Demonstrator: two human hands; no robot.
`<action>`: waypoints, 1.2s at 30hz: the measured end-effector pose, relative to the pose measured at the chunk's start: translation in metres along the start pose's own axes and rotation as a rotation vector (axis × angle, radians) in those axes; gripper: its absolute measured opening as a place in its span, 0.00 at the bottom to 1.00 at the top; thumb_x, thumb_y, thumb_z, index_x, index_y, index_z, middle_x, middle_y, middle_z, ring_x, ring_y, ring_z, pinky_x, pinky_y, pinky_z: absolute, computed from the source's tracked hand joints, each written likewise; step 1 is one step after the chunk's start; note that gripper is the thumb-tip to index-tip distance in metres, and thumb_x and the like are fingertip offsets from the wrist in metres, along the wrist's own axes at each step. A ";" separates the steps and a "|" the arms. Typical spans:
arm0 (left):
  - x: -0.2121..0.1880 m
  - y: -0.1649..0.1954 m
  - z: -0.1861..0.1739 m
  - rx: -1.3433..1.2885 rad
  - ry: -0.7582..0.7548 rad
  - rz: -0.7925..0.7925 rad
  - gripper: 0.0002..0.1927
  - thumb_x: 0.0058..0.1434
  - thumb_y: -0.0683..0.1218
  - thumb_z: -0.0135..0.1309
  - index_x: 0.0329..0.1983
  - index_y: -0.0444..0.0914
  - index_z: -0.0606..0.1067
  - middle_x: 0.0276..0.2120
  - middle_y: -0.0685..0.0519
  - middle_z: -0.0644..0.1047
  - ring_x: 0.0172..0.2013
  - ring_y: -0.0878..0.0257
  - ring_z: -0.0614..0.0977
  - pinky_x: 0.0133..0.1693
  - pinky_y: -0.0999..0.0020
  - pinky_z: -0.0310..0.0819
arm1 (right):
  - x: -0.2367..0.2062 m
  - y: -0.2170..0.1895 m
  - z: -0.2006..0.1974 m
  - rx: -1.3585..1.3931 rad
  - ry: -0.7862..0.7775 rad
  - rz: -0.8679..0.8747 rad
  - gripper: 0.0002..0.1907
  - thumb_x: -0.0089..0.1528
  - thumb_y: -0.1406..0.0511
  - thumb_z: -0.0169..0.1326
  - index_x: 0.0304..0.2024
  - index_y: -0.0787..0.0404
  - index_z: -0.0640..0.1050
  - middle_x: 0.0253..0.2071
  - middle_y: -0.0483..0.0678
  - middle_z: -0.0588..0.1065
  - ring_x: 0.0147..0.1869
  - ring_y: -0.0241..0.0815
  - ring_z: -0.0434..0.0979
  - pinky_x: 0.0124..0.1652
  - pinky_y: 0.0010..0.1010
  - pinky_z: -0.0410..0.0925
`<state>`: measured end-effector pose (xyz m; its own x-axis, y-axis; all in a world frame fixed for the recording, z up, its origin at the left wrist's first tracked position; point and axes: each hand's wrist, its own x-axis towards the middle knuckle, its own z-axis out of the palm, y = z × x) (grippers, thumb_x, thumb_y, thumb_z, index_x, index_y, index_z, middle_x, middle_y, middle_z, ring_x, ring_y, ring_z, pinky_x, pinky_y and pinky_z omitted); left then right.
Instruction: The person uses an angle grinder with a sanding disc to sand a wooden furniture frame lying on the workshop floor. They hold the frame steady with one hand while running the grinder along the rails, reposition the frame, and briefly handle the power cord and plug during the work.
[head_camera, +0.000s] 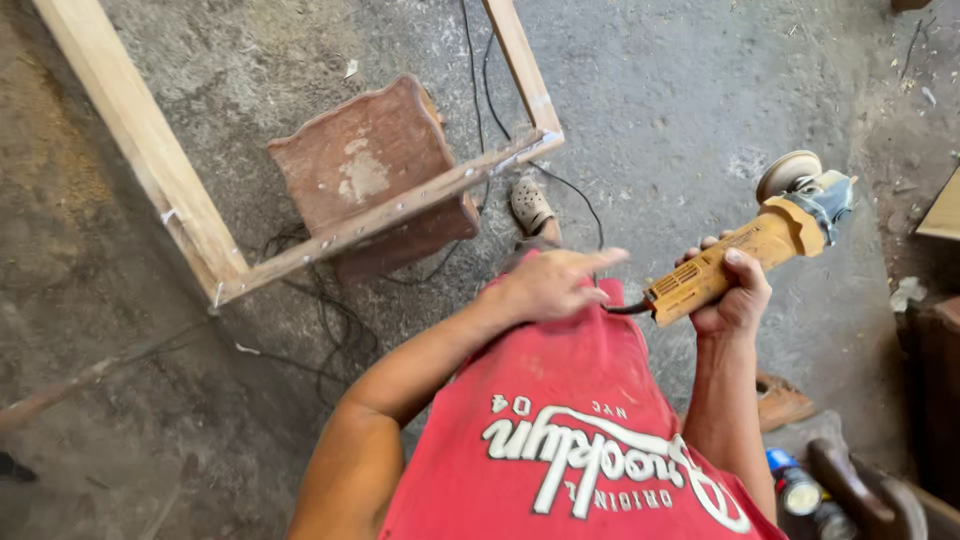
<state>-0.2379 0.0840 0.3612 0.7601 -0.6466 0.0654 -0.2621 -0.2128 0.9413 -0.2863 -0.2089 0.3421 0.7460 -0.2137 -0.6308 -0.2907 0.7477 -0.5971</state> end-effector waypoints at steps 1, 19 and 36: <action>0.028 -0.002 -0.001 0.004 -0.138 -0.028 0.34 0.63 0.53 0.57 0.72 0.46 0.64 0.51 0.43 0.80 0.51 0.47 0.83 0.52 0.54 0.76 | 0.030 -0.003 0.015 0.002 -0.019 0.000 0.23 0.55 0.65 0.56 0.53 0.63 0.72 0.44 0.53 0.75 0.47 0.53 0.78 0.52 0.51 0.72; 0.166 -0.117 -0.052 0.244 0.078 -0.268 0.34 0.60 0.51 0.61 0.68 0.69 0.67 0.26 0.48 0.73 0.30 0.50 0.81 0.37 0.52 0.79 | 0.281 0.021 0.173 -0.267 -0.381 0.481 0.30 0.54 0.64 0.59 0.58 0.64 0.69 0.42 0.53 0.74 0.43 0.49 0.79 0.43 0.46 0.75; 0.022 -0.281 -0.044 0.274 0.206 -1.627 0.44 0.62 0.70 0.49 0.79 0.60 0.49 0.79 0.45 0.34 0.73 0.27 0.30 0.67 0.27 0.22 | 0.476 0.133 0.171 0.136 -0.599 1.304 0.32 0.58 0.59 0.64 0.60 0.66 0.70 0.44 0.57 0.75 0.44 0.55 0.80 0.47 0.44 0.75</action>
<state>-0.1209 0.1620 0.1125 0.3802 0.4621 -0.8012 0.7585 -0.6514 -0.0158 0.1326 -0.1038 0.0478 0.1425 0.9218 -0.3605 -0.9160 0.2608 0.3048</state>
